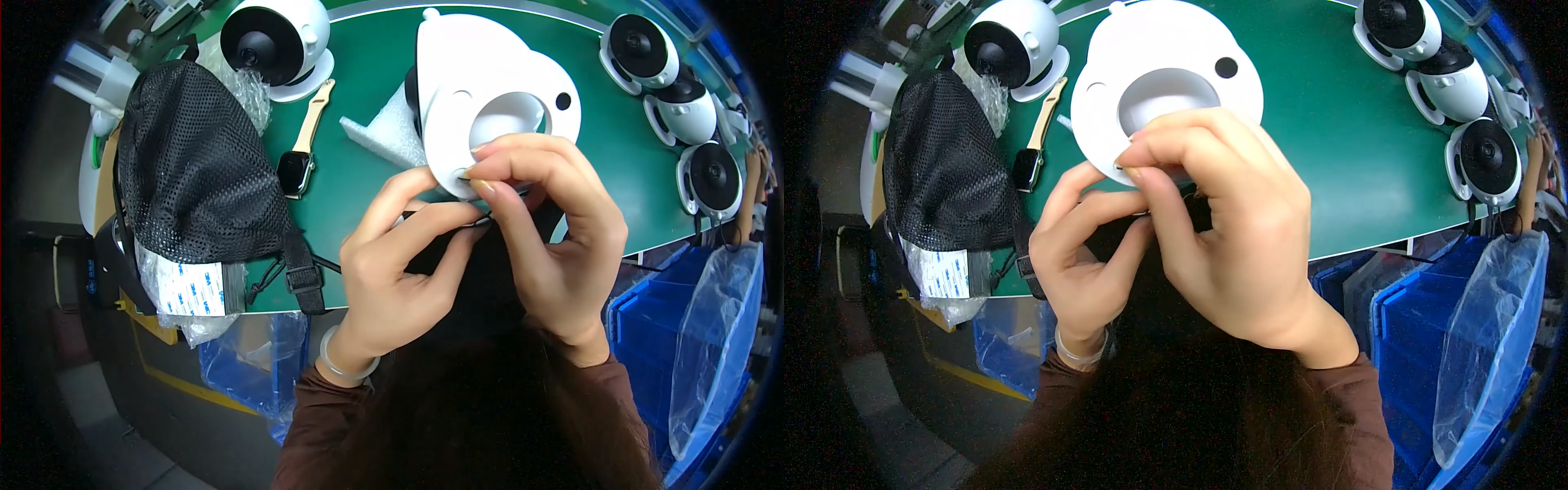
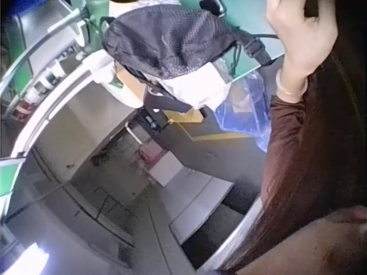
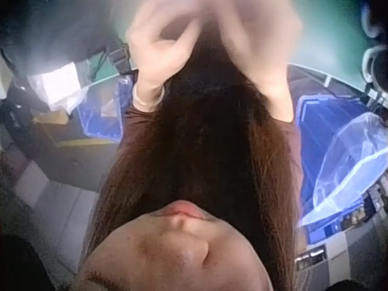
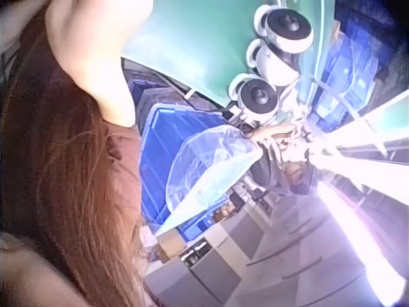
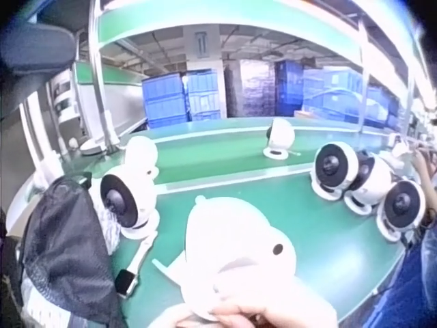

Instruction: Applying small black adhesive rubber feet to the base of white security cameras.

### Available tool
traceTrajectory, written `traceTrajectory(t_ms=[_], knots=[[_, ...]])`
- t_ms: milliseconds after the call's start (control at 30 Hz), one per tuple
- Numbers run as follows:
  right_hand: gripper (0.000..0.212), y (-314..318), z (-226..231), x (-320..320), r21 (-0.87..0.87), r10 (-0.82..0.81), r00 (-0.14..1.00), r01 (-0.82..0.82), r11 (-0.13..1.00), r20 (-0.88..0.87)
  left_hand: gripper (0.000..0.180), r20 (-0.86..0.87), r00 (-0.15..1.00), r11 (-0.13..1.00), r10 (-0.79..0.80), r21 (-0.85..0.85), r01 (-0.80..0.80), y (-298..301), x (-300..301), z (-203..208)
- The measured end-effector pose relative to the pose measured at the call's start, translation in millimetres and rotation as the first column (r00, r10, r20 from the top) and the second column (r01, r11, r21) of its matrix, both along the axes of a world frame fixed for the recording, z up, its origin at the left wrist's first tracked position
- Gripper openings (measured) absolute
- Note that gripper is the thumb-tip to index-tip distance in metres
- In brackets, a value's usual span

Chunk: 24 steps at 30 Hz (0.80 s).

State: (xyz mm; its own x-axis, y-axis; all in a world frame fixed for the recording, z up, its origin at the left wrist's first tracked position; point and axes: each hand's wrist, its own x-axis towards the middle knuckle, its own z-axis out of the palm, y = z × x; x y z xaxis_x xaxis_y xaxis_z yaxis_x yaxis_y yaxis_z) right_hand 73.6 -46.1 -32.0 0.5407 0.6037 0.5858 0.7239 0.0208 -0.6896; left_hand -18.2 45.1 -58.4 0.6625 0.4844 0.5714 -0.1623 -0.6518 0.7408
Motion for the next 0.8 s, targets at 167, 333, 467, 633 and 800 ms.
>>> traceTrajectory(t_ms=[167,333,467,633,800], knots=[[0.007,2.5,-1.3,-2.3,-0.001,-0.064,0.998,0.064,0.998,0.017,0.018,0.023,1.0,1.0,-0.014,0.004,0.014,1.5,1.8,-1.5],[0.006,5.7,-3.4,-3.3,0.031,-0.09,0.995,0.089,0.996,0.031,0.017,0.016,1.0,0.999,-0.004,0.042,0.004,1.1,1.2,-1.6],[0.006,5.6,-2.0,-6.0,-0.011,-0.089,0.996,0.089,0.996,0.015,0.017,0.018,1.0,1.0,-0.009,0.027,0.009,1.8,0.3,-2.6],[0.005,3.7,-0.5,-4.6,-0.017,-0.068,0.998,0.068,0.998,0.013,0.017,0.039,0.999,1.0,-0.013,0.029,0.011,2.5,2.3,-3.5],[0.005,0.5,0.1,-2.2,0.015,-0.032,0.995,0.034,0.999,-0.091,0.017,0.047,0.999,1.0,-0.01,0.018,0.009,1.2,3.3,-2.7]])
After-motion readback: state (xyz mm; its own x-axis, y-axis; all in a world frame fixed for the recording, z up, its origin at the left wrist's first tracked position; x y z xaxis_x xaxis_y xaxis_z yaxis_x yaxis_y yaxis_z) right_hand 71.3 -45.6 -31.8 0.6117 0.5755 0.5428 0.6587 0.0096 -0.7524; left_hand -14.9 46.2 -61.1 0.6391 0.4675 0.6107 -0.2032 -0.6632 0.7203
